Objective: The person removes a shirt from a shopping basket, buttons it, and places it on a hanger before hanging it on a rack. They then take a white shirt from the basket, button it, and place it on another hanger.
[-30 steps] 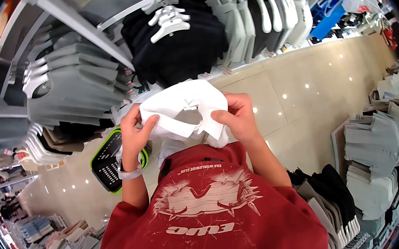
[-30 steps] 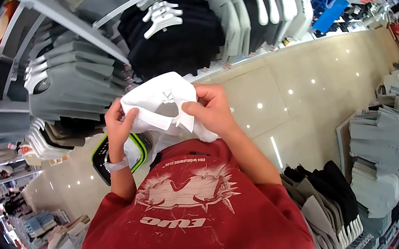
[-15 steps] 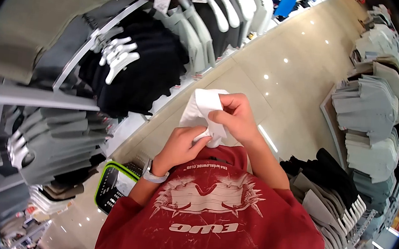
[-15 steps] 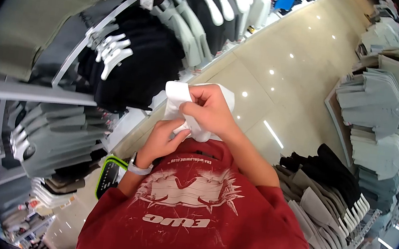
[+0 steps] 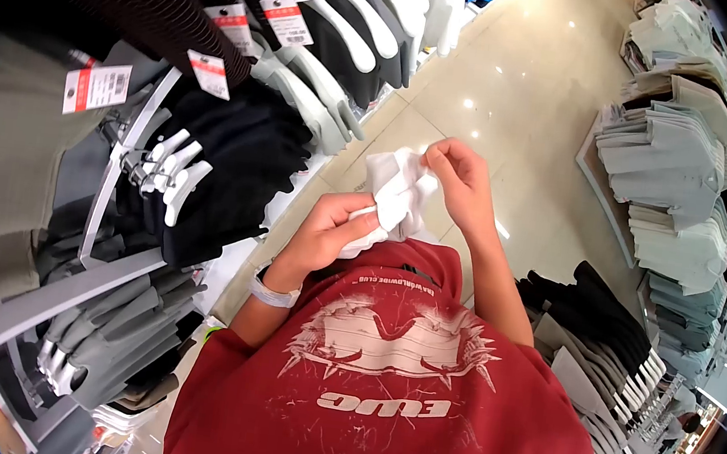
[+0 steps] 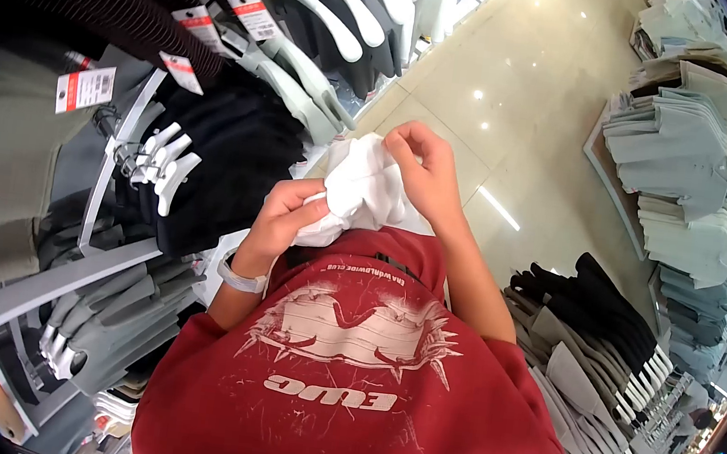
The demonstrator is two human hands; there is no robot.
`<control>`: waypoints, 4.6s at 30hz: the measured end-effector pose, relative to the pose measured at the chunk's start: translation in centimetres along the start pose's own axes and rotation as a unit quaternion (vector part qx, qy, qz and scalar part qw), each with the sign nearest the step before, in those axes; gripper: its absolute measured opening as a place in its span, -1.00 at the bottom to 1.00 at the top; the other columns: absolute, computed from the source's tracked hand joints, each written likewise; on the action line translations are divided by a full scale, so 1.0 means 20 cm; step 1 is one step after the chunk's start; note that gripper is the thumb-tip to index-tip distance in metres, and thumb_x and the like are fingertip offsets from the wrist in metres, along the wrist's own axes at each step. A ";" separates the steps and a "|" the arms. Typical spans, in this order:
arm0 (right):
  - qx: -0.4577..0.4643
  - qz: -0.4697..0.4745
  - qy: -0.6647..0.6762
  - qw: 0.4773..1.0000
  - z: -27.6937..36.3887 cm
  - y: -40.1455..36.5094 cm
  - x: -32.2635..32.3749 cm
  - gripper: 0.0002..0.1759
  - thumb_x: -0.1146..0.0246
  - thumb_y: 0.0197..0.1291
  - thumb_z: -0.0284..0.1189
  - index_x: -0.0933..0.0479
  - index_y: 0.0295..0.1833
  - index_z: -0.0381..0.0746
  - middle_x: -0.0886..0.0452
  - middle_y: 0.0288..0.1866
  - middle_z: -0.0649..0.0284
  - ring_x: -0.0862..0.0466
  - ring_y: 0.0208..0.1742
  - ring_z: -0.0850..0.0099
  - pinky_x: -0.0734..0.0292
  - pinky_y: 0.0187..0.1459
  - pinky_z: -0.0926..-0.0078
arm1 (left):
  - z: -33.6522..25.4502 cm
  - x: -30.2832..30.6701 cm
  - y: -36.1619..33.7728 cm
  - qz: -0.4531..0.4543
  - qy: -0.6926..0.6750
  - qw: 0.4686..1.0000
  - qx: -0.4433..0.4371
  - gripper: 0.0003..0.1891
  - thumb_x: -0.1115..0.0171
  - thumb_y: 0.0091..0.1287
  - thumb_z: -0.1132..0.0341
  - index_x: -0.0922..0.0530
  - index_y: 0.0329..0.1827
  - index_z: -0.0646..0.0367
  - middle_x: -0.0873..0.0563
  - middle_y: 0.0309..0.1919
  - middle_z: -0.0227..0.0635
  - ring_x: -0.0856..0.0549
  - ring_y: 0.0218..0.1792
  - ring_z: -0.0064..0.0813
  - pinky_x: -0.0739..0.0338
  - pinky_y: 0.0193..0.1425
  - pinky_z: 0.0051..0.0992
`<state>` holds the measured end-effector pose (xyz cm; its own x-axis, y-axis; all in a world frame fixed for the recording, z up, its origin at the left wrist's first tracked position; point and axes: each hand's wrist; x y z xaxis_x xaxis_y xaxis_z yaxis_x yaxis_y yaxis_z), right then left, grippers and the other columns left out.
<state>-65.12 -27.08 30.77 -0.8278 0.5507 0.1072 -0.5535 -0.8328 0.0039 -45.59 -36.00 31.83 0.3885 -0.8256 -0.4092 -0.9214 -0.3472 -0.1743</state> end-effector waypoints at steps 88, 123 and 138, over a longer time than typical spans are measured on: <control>-0.252 0.456 0.038 0.853 -0.08 2.01 0.72 -0.64 -0.38 0.01 -0.46 -0.54 -0.09 -0.40 -0.67 -0.27 0.17 -0.67 -0.31 0.48 -0.62 -0.29 0.52 | 0.41 -0.27 0.78 -0.389 -0.349 0.724 -0.450 -0.31 0.05 0.02 -0.06 -0.48 0.14 0.28 -0.57 0.11 0.00 -0.56 0.09 -0.04 -0.40 0.25 -0.10; -0.495 0.353 0.244 0.755 -0.45 1.62 1.73 -0.39 -0.06 0.21 0.15 -0.41 -0.56 -0.18 -0.43 -0.69 0.30 -0.48 -0.66 0.47 -0.37 -0.57 0.57 | -0.19 -0.73 2.53 -0.046 0.626 0.778 0.017 -0.80 -0.17 0.03 0.22 -0.62 -0.49 0.16 -0.60 -0.60 -0.06 -0.60 -0.53 -0.04 -0.48 -0.42 -0.22; -0.354 0.185 0.348 0.848 -0.47 1.93 2.44 -0.83 -0.14 0.25 -0.35 -0.40 -0.22 -0.24 -0.45 -0.58 0.35 -0.44 -0.66 0.55 -0.35 -0.61 0.61 | -0.19 -1.10 3.24 -0.050 0.645 0.760 -0.060 -0.83 -0.15 0.16 0.25 -0.61 -0.28 0.10 -0.59 -0.65 -0.08 -0.60 -0.57 -0.03 -0.46 -0.46 -0.16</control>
<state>-127.76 -31.89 26.81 -0.6731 0.3647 -0.6433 0.0432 -0.8490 -0.5266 -113.83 -41.99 32.96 0.2021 -0.5144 0.8334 -0.9109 -0.4112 -0.0329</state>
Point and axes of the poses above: each hand's wrist, its own y-axis towards the middle knuckle, its own x-axis out of the back of the hand, z = x × y
